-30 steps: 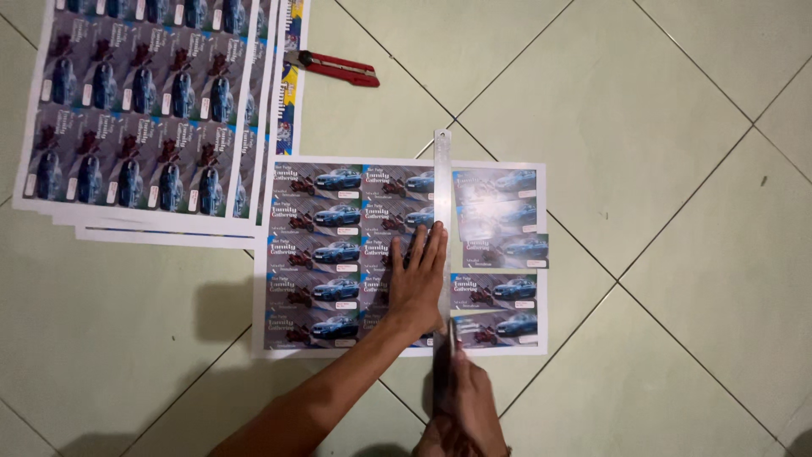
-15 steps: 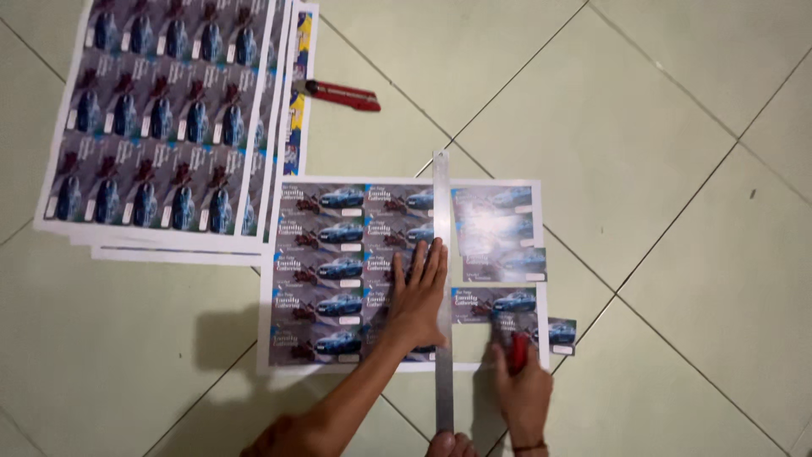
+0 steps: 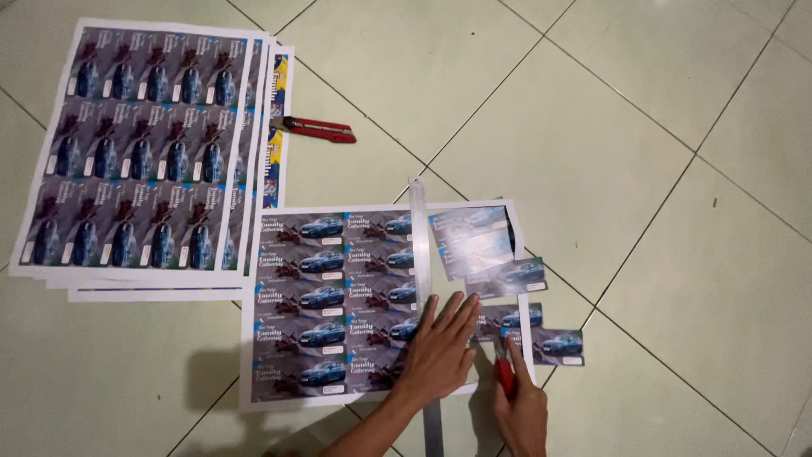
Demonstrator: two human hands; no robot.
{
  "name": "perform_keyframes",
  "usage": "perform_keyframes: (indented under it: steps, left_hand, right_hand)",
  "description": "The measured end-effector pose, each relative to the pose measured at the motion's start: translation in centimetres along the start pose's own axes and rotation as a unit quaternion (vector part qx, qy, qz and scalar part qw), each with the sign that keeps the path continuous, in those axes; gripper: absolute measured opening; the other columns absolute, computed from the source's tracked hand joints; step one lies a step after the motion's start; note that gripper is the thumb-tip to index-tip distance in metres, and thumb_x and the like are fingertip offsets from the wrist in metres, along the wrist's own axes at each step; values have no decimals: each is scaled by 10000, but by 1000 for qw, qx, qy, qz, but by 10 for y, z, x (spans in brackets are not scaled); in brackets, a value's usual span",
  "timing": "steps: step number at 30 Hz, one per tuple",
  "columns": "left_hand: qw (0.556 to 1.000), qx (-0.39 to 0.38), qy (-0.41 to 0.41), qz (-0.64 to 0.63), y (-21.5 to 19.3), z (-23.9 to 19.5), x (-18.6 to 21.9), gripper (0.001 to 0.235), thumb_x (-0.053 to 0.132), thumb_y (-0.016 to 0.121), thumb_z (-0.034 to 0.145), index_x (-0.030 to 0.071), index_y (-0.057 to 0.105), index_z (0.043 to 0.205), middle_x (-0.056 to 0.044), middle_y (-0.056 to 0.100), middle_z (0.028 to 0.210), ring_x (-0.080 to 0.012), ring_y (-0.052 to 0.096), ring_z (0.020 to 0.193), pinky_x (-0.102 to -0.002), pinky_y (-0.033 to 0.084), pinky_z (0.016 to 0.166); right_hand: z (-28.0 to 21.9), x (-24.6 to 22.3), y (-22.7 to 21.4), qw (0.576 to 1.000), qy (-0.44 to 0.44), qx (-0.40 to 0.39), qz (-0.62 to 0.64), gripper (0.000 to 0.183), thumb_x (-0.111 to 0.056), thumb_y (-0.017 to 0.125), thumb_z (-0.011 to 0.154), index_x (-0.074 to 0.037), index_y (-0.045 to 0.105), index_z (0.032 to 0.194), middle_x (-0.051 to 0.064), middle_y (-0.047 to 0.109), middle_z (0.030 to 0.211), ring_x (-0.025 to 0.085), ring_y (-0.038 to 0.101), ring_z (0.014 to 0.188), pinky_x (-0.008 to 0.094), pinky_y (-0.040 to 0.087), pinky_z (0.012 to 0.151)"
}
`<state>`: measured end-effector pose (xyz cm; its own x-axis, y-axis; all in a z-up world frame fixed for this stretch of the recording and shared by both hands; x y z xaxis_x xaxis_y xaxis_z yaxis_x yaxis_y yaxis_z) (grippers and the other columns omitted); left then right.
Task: The person uses a metal ruler and a red utility knife to cut a large printed sheet into smaller rectangular pieces. They align the ruler, cut along the edge, and separate the cut sections, repeating the process to create multiple identical pieces.
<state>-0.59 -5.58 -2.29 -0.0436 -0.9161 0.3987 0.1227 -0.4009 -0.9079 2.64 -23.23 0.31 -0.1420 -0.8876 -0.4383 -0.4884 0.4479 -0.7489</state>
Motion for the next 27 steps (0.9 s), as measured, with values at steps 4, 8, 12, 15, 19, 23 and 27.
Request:
perform_keyframes:
  steps: [4, 8, 12, 15, 19, 23, 27]
  left_hand:
    - [987, 65, -21, 147, 11, 18, -10, 854, 559, 438, 992, 135, 152, 1677, -23, 177, 1739, -226, 103, 1625, -512, -7, 1331]
    - [962, 93, -100, 234, 17, 48, -35, 887, 644, 352, 991, 139, 91, 1672, -73, 80, 1741, -249, 48, 1625, -518, -20, 1321]
    - [962, 107, -86, 236, 28, 72, -56, 890, 675, 292, 1017, 110, 70, 1668, -88, 39, 1748, -252, 18, 1623, -498, -21, 1319]
    - [981, 64, -63, 171, 23, 63, -46, 888, 611, 398, 1003, 84, 125, 1664, -87, 119, 1741, -238, 95, 1613, -481, 6, 1323]
    - [977, 70, -46, 194, 16, 42, -34, 866, 599, 365, 1009, 90, 121, 1666, -67, 108, 1747, -231, 78, 1621, -488, 1, 1331]
    - [982, 66, -40, 171, 11, 44, -29, 873, 626, 440, 1007, 128, 166, 1670, -48, 137, 1752, -225, 102, 1624, -498, 3, 1327]
    - [997, 39, -45, 39, 6, 55, -25, 735, 486, 464, 1041, 158, 241, 1660, -51, 210, 1734, -285, 153, 1602, -565, 31, 1285]
  right_hand:
    - [2, 11, 3, 999, -16, 29, 13, 759, -161, 611, 866, -428, 449, 1558, 152, 768, 673, 240, 695, 536, 321, 569, 665]
    - [5, 6, 3, 1000, 28, -8, -9, 759, -214, 584, 905, -446, 366, 1594, 147, 717, 633, 251, 667, 591, 341, 544, 680]
    - [11, 28, 11, 997, -36, 54, 38, 715, -144, 657, 861, -317, 484, 1533, 112, 763, 655, 204, 725, 542, 313, 699, 839]
    - [37, 70, 23, 976, -117, 172, 59, 677, -81, 752, 766, -268, 649, 1409, 110, 804, 842, 227, 747, 700, 331, 627, 835]
    - [52, 65, -2, 972, -92, 196, 92, 575, -35, 770, 776, -60, 686, 1345, 149, 777, 1050, 273, 720, 885, 370, 601, 913]
    - [65, 36, -25, 960, -77, 242, 116, 431, -179, 802, 822, -49, 738, 1228, 103, 761, 1059, 232, 685, 897, 333, 576, 829]
    - [91, -16, -50, 953, -19, 227, 200, 472, -250, 835, 846, 25, 719, 1211, 147, 745, 1049, 226, 684, 974, 331, 589, 888]
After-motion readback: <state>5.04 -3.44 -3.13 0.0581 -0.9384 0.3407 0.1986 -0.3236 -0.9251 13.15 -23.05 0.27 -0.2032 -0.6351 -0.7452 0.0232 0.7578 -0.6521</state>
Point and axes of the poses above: each hand's wrist, its own z-axis towards the middle knuckle, its own y-axis out of the palm, x = y × z, the point moved 1 cm from there along z, towards the middle knuckle
